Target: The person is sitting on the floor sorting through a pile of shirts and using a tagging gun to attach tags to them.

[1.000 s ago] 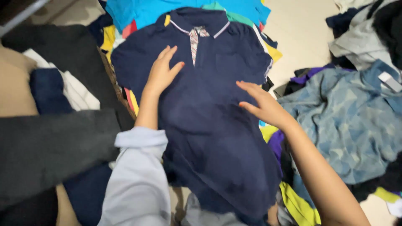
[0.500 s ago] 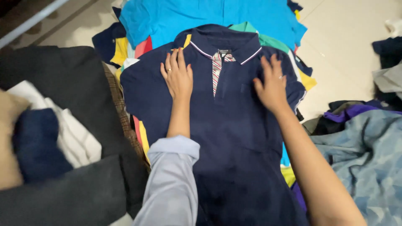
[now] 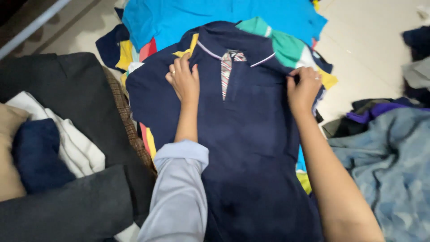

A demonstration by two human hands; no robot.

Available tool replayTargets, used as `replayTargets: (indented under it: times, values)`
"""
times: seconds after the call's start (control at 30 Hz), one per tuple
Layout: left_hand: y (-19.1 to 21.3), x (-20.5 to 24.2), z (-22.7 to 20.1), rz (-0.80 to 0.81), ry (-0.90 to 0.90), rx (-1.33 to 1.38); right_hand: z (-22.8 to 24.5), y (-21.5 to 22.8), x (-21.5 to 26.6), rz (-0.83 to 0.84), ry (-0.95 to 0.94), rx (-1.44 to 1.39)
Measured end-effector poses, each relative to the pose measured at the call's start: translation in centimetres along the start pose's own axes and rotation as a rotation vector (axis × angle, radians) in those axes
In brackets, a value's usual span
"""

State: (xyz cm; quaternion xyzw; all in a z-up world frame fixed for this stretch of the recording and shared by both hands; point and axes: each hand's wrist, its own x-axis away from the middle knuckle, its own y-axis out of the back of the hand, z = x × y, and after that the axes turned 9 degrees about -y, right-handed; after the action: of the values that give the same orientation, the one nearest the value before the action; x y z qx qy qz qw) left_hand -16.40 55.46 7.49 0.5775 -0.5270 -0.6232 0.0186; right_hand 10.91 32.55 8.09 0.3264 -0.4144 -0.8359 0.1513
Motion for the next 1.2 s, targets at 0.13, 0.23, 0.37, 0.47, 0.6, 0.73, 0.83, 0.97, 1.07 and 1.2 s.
replayTargets:
  times: [0.13,0.23,0.37,0.47,0.6,0.73,0.83,0.97,1.07,1.2]
  values:
    - [0.0,0.2,-0.1,0.039,-0.003,-0.005,1.7,8.3,3.0,-0.019,0.077,-0.357]
    - [3.6,0.2,-3.6,-0.015,-0.033,0.143,-0.1,14.4,5.0,-0.064,0.058,-0.460]
    - [9.9,0.3,-10.2,-0.067,-0.228,0.629,-4.0,24.5,8.0,-0.186,0.058,-0.563]
    - [18.2,-0.2,-18.3,0.095,-0.361,0.765,-9.6,33.8,12.7,-0.201,-0.013,-0.468]
    - [28.2,2.3,-29.5,0.303,-0.386,1.199,-17.8,46.9,23.5,-0.236,-0.303,-0.461]
    - [32.1,8.4,-40.7,0.410,-0.421,1.389,-28.6,55.5,35.6,-0.203,-0.498,-0.497]
    - [30.7,14.0,-47.3,0.338,-0.453,1.304,-30.9,57.8,40.6,-0.275,-0.533,-0.437]
    - [24.3,21.5,-51.4,0.254,-0.565,0.929,-32.3,53.4,41.3,-0.278,-0.384,0.131]
    - [21.1,27.5,-50.4,0.448,-0.705,0.570,-31.8,46.3,41.7,0.121,-0.626,0.168]
    - [20.9,33.7,-49.6,0.835,-0.842,0.462,-26.4,41.1,39.1,0.180,-0.557,0.159]
